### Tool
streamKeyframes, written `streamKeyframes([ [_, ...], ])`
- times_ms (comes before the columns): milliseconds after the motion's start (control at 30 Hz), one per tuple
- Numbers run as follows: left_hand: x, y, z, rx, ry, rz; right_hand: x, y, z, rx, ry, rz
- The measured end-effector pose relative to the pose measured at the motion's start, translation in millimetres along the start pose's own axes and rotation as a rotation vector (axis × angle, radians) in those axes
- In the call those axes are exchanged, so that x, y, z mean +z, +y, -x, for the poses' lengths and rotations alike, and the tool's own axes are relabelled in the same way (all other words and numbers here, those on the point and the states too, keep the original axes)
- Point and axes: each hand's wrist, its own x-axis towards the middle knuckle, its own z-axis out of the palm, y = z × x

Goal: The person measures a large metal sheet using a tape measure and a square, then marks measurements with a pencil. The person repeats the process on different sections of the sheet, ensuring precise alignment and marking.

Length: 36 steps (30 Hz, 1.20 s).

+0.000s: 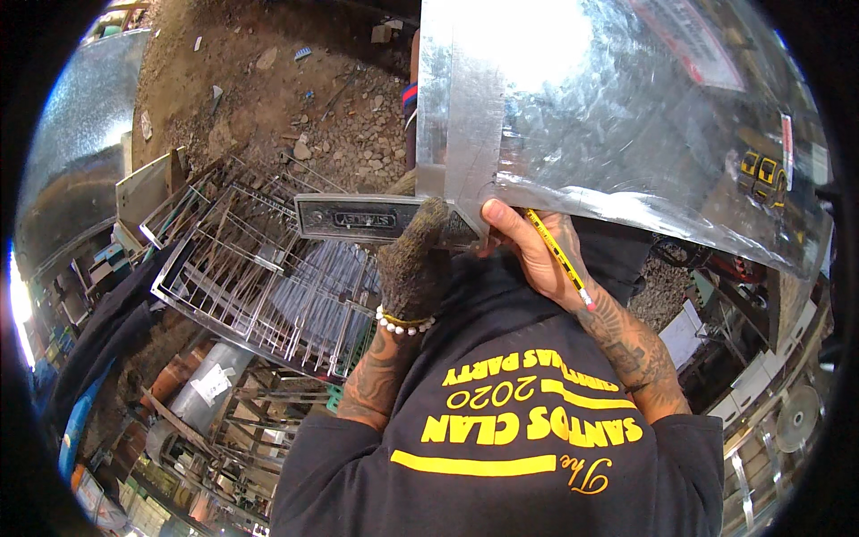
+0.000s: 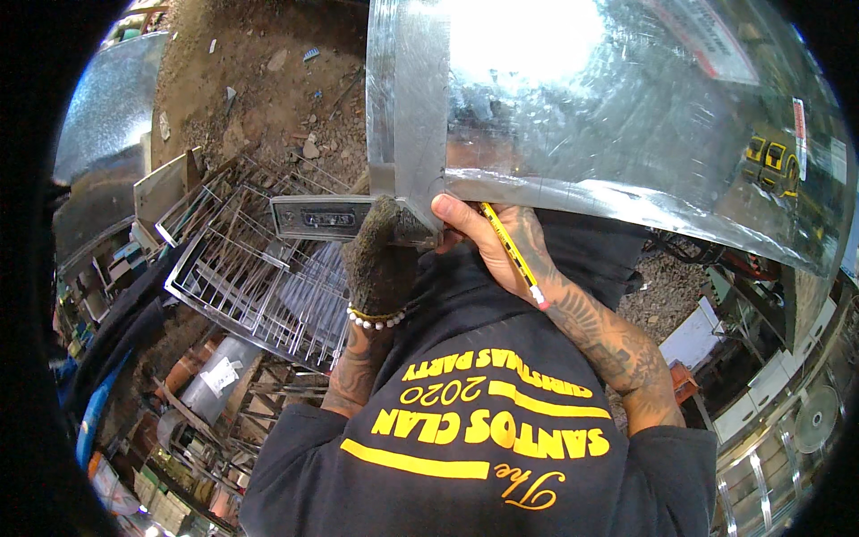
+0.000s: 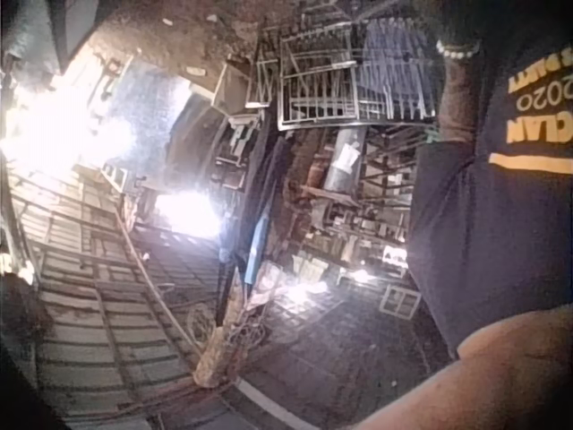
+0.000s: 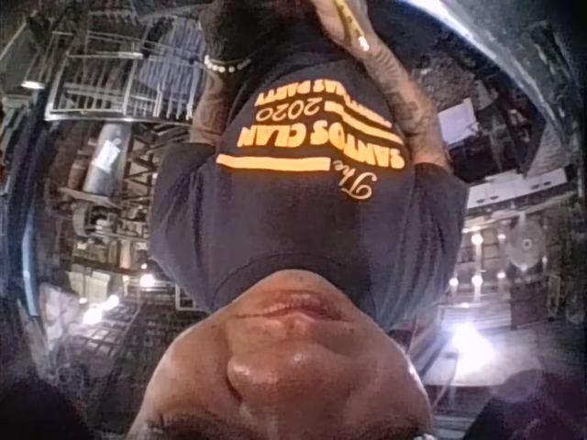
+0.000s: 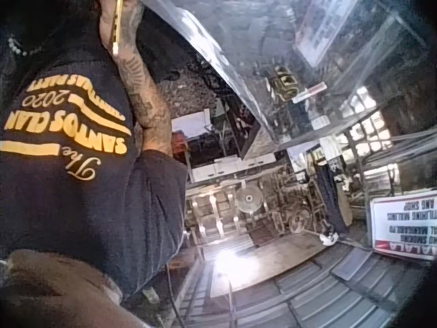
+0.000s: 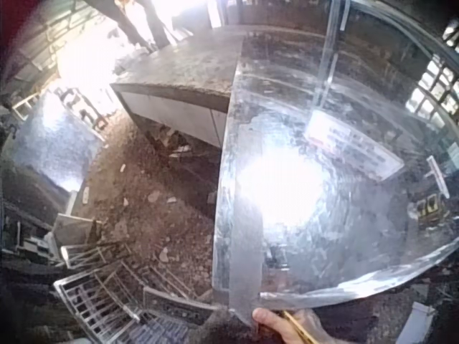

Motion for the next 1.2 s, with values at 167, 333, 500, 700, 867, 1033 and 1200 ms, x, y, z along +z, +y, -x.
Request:
streamKeyframes([
  [167, 4.5, 10.9, 6.0, 0.13, 0.001, -0.231, -5.5, 0.5, 1.9, -0.054, -0.019, 0.094],
  [333, 5.0, 4.8, 4.2, 0.18, 0.003, -0.203, -5.8, 0.9, 2.2, -0.031, 0.008, 0.104],
  [500, 5.0, 10.1, 2.3, 0.181, 0.012, -0.182, -5.1, -1.1, 2.8, -0.052, -0.012, 0.078],
  [700, 7.8, 19.4, -3.9, 0.248, 0.109, -0.271, -5.3, -2.1, 2.8, -0.029, -0.001, 0.107],
  [867, 6.2, 27.6, -6.4, 0.253, 0.103, -0.337, -5.6, -2.7, 3.2, -0.049, -0.008, 0.113],
  [1033, 7.8, 27.4, -4.7, 0.175, 0.101, -0.297, -3.6, -3.3, 3.7, -0.025, 0.0, 0.069],
  [1200, 7.8, 25.3, -2.7, 0.166, 0.089, -0.274, -4.5, -2.4, 3.3, -0.038, 0.002, 0.072],
])
